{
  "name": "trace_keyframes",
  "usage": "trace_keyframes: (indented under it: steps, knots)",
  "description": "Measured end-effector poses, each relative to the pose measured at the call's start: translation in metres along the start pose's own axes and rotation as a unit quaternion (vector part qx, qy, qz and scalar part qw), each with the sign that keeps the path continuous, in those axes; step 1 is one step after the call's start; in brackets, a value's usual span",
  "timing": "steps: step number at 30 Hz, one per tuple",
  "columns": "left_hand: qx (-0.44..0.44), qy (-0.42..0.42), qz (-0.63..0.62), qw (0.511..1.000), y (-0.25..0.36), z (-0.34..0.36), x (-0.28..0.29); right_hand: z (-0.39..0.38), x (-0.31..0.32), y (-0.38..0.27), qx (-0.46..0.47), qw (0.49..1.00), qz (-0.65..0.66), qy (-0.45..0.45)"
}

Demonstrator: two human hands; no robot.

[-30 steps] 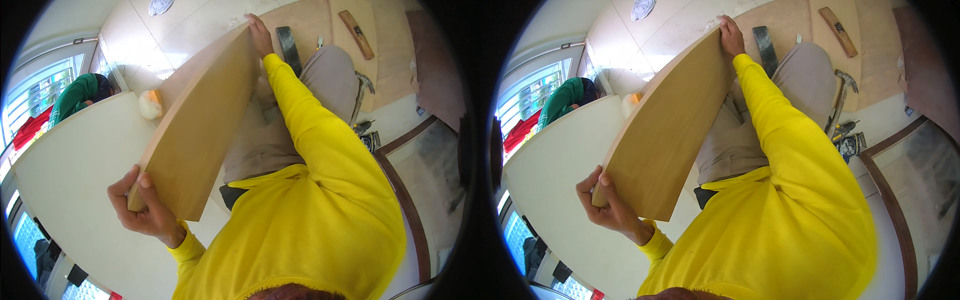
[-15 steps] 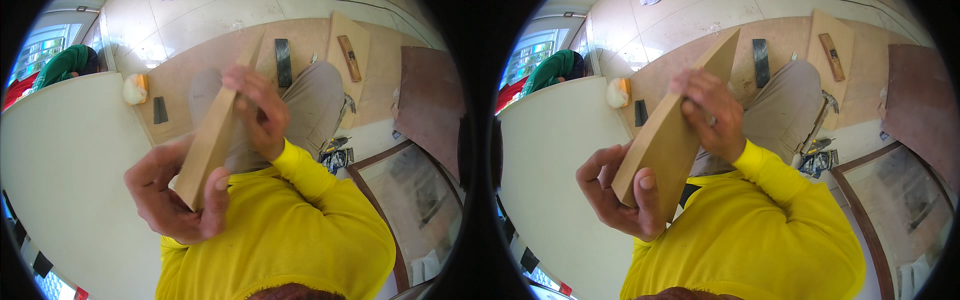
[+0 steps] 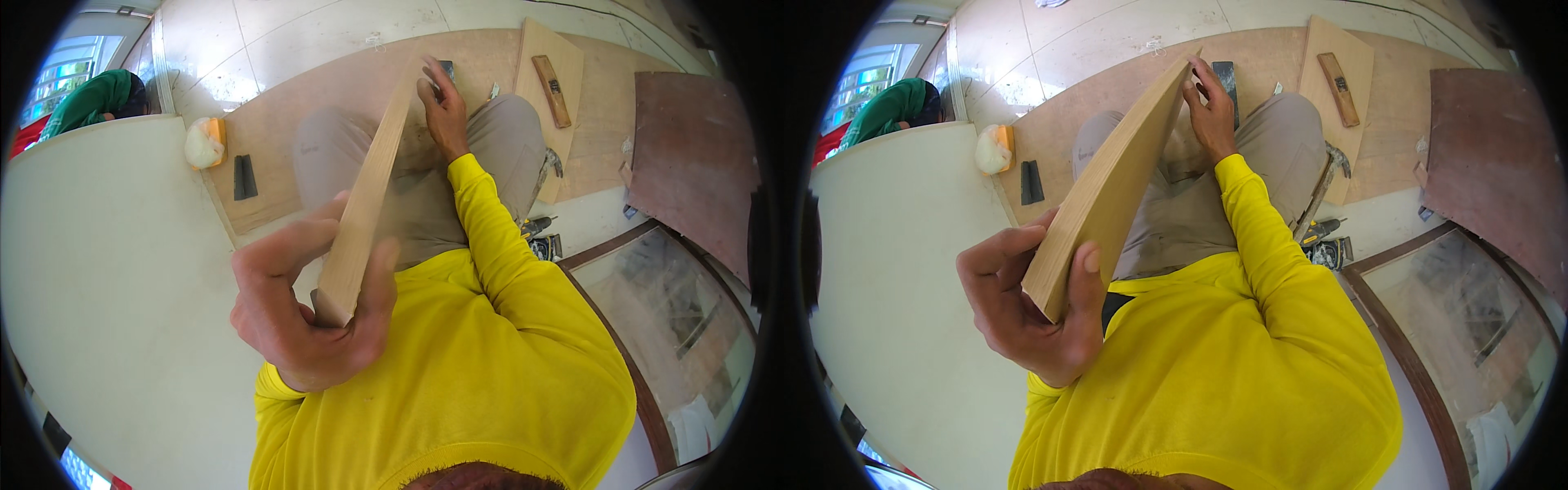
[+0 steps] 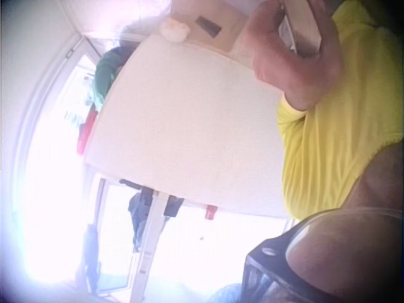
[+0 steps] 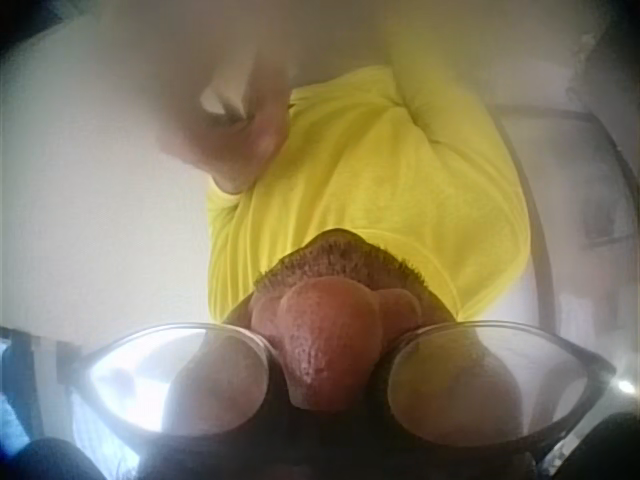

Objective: The person sits on the floor and uses a metal scraper to smooth the edges and surfaces of a wooden plank. They repeatedly scrape along the edges and faces, turning the plank to work different sides.

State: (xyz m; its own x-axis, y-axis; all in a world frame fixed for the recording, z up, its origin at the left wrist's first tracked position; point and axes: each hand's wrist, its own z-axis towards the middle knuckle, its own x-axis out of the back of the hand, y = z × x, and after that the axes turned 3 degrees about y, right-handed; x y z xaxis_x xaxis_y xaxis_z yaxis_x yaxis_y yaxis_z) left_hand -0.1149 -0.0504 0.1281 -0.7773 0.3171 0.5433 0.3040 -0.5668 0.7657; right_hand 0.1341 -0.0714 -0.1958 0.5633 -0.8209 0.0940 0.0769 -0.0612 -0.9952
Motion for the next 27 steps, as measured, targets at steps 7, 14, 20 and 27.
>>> trace_keyframes:
  steps: [7, 14, 20, 27]
  knots:
    - [-0.045, 0.020, 0.064, 0.997, 0.003, 0.007, -0.004, -0.016, -0.011, -0.032, 0.047, 0.998, 0.041, 0.011]
    - [-0.069, 0.035, 0.077, 0.994, 0.005, 0.014, -0.013, -0.089, -0.012, -0.122, 0.141, 0.988, -0.011, -0.055]
    - [-0.057, 0.039, 0.097, 0.993, 0.008, 0.010, -0.014, -0.125, -0.024, -0.146, 0.230, 0.968, -0.021, -0.095]
    - [-0.065, 0.056, 0.080, 0.993, 0.006, 0.007, -0.018, -0.044, -0.037, -0.060, 0.115, 0.993, -0.010, -0.026]
